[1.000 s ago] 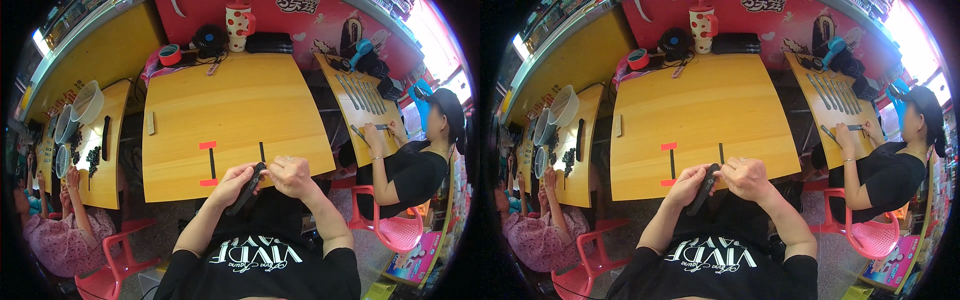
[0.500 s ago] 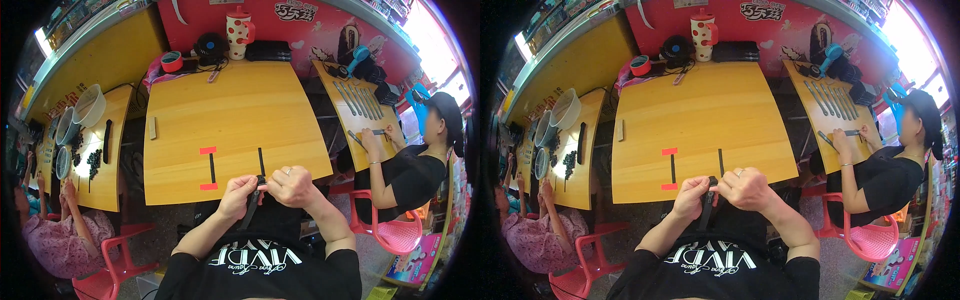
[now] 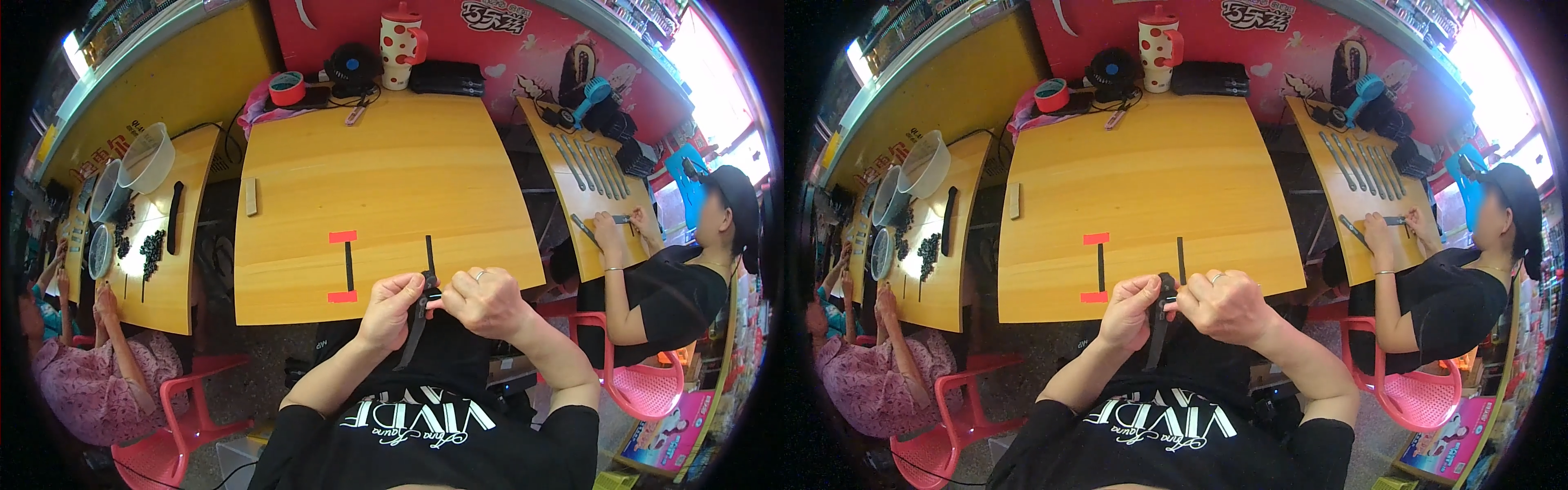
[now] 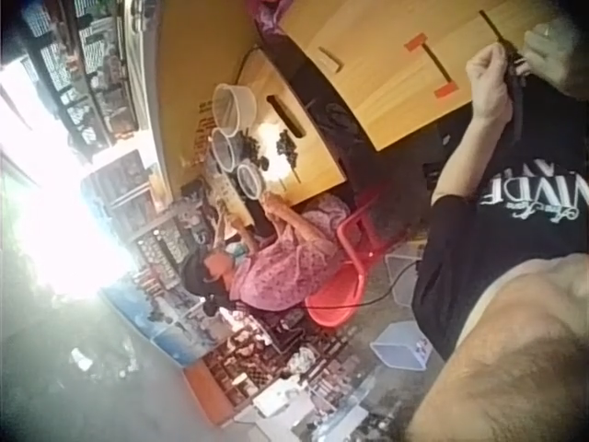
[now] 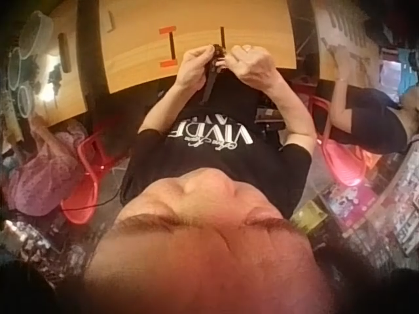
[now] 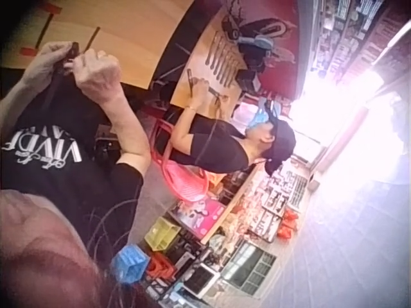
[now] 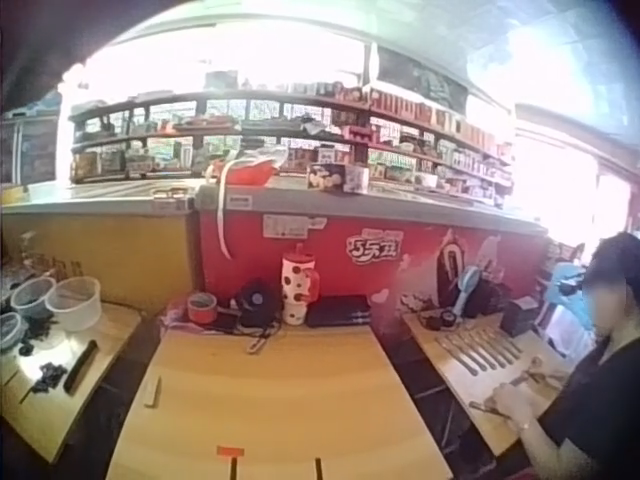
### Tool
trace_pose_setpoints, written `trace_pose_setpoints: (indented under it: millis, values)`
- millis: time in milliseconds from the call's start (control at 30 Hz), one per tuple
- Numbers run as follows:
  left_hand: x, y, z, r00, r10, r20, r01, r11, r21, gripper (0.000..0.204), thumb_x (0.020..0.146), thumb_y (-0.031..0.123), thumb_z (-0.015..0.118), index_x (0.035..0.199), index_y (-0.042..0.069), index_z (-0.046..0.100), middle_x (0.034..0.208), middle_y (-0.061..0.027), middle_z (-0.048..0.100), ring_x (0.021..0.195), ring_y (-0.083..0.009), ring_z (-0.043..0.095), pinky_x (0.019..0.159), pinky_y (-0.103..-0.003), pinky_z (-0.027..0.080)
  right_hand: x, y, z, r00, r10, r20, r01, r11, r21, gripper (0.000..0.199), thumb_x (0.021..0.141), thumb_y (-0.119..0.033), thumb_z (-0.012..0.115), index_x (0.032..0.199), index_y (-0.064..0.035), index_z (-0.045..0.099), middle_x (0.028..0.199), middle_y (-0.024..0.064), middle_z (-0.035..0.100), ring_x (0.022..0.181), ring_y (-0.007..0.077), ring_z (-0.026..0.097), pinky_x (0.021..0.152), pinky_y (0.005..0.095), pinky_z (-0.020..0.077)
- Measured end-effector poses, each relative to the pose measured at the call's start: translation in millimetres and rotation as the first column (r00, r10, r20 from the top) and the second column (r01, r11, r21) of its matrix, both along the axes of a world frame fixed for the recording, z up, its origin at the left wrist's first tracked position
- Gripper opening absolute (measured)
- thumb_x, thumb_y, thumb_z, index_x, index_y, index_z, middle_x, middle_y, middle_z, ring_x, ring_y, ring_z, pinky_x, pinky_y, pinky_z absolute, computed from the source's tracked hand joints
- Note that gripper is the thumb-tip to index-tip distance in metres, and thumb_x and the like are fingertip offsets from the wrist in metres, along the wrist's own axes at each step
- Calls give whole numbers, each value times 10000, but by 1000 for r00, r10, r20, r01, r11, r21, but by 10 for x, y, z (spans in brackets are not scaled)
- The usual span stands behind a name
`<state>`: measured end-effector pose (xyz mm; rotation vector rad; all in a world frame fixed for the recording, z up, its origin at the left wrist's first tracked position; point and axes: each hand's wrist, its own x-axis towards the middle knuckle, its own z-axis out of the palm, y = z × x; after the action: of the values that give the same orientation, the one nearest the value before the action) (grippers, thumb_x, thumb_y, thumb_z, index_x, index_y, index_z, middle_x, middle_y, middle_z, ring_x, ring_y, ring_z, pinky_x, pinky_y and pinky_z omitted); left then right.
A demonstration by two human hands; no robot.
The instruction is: Assembling small components and buckles onto black watch straps at a manufacturing workbench.
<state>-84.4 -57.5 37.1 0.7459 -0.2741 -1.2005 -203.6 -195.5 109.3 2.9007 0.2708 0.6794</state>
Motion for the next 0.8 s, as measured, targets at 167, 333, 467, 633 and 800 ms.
trace_pose_setpoints:
  millis: [167,333,467,633,800]
  values:
    - [44,45,-58,996,-73,59,74,997,-14,300,1019,258,507,971,-9,635,835,-55,633,708,-128,588,652,-265,492,79,-11,38,997,-49,-61,47,998,-38,329,825,-351,668,646,-122,515,629,18,469,566,156,571,487,281,430]
    - [66,53,-15,992,-121,38,122,992,-25,306,1014,280,515,915,9,618,826,-48,623,704,-128,576,656,-260,472,102,-37,1,999,6,-50,-8,1000,-30,331,828,-333,667,629,-130,498,625,13,465,549,155,558,468,276,414]
    - [26,85,-15,993,-115,-17,114,992,-58,287,1009,266,529,947,4,627,826,-45,632,707,-119,584,644,-255,487,86,0,-8,994,89,63,-84,993,-82,345,838,-318,665,602,-136,492,584,4,427,498,142,511,436,261,368]
    - [47,63,127,987,110,-117,-106,993,46,284,1006,253,536,958,-12,626,815,-62,632,693,-131,593,622,-276,512,-17,163,67,988,143,58,-133,980,-146,340,798,-322,698,595,-133,503,561,-12,383,473,115,453,424,249,312]
    - [722,34,118,884,323,-337,-325,944,53,354,1002,357,507,1034,8,552,844,-67,570,714,-166,536,657,-311,496,-197,327,175,959,258,114,-270,956,116,392,689,-323,778,564,-131,460,550,-37,303,445,98,382,394,249,257]
